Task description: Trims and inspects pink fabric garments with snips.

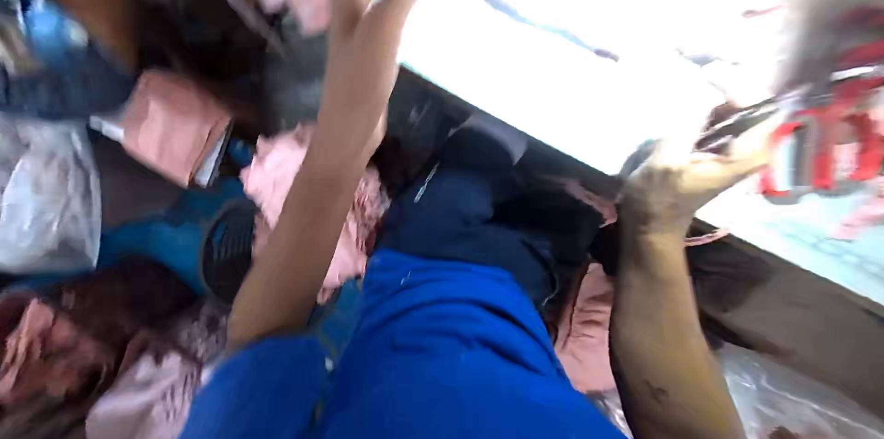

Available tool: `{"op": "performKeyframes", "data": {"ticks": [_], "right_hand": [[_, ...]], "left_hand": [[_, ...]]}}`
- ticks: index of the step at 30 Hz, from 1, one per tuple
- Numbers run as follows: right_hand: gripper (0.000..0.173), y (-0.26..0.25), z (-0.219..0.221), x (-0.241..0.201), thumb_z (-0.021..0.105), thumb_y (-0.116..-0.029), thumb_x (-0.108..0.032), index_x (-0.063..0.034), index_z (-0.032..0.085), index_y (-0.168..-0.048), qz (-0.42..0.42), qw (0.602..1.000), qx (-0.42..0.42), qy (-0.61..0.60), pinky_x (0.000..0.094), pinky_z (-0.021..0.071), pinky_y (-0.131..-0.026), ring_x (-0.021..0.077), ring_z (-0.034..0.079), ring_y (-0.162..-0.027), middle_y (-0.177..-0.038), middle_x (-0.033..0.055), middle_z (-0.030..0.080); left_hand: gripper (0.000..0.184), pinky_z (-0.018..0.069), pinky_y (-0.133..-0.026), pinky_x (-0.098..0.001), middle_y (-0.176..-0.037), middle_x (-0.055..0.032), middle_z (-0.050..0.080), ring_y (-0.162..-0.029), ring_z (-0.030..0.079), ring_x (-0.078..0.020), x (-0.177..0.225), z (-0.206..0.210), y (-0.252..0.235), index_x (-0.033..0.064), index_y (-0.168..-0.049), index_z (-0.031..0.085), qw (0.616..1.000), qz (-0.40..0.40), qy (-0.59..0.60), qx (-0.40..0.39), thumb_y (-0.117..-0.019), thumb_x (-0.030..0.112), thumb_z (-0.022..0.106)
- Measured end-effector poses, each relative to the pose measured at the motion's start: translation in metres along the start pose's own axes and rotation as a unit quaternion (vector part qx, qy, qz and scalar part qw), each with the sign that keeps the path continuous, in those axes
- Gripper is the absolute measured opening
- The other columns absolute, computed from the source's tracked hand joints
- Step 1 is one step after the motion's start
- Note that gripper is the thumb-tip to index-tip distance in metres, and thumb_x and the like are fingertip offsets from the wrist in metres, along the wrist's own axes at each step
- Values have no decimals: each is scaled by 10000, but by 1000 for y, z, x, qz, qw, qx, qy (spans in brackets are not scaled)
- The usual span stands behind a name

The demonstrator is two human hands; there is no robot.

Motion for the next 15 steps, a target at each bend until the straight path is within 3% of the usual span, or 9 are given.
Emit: {"op": "performKeyframes", "data": {"ticks": [2,3,4,6,8,10,12,14,15], "right_hand": [[304,-6,7,-5,583,-1006,-129,70,606,-1234,43,999,-21,10,183,483,-660,0,531,-712,-898,60,617],[329,-11,12,-6,608,-990,-132,32,635,-1275,52,998,-39,-2,196,456,-585,19,497,-634,-843,49,612],[344,-17,18,-8,630,-990,-150,-9,645,-1304,51,997,-56,-5,210,467,-574,38,515,-630,-866,48,634],[362,-27,29,-17,653,-1004,-213,-41,660,-1322,32,997,-71,25,268,544,-658,99,617,-734,-1005,95,693],[371,-39,42,-24,666,-997,-250,-49,674,-1308,11,995,-68,69,364,566,-698,185,659,-798,-1013,128,694],[369,-45,52,-27,676,-991,-284,-88,682,-1304,10,988,-94,120,442,578,-679,246,682,-819,-1040,140,683],[362,-46,65,-25,710,-945,-276,-147,700,-1283,11,977,-121,174,486,554,-582,281,670,-758,-1055,136,658],[404,-45,73,-21,746,-885,-258,-189,712,-1281,-1,971,-122,206,477,539,-543,282,667,-742,-1045,115,657],[411,-42,75,-20,758,-873,-255,-193,716,-1278,-6,970,-122,210,472,533,-538,284,666,-749,-1030,115,654]], "left_hand": [[710,542,-1058,-360,-1544,-160,437,-1355,541,-217,1,-1,-6,1,-1545,318,987,113,-105,-36,-988,261,673],[646,529,-1065,-354,-1524,-171,458,-1354,537,-218,2,1,-12,-12,-1512,366,973,163,-153,-52,-998,253,654],[575,513,-1077,-360,-1495,-171,492,-1349,537,-215,4,6,-20,-10,-1473,432,955,209,-198,-70,-1007,259,636],[497,473,-1105,-388,-1476,-147,531,-1356,524,-212,9,24,-39,41,-1443,521,909,273,-294,-110,-1027,303,597],[459,391,-1156,-422,-1501,-120,531,-1405,474,-233,15,51,-66,85,-1441,555,862,309,-379,-138,-1052,329,536],[460,341,-1189,-446,-1514,-133,527,-1433,450,-278,14,78,-98,86,-1466,543,824,329,-436,-148,-1079,319,456],[479,319,-1201,-480,-1535,-165,500,-1445,434,-333,11,101,-135,67,-1494,509,786,347,-487,-159,-1090,297,391],[519,309,-1182,-587,-1568,-189,451,-1469,386,-399,13,118,-168,82,-1540,445,734,334,-566,-174,-1081,315,379],[537,339,-1117,-666,-1522,-233,484,-1431,408,-458,12,122,-180,67,-1526,461,714,324,-594,-183,-1055,325,441]]}}
Point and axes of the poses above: each hand's wrist, its own y-axis away from the middle knuckle, its own z-axis out of the palm, x = y × z, the point moved 3 cm from there along -y, towards the middle knuckle
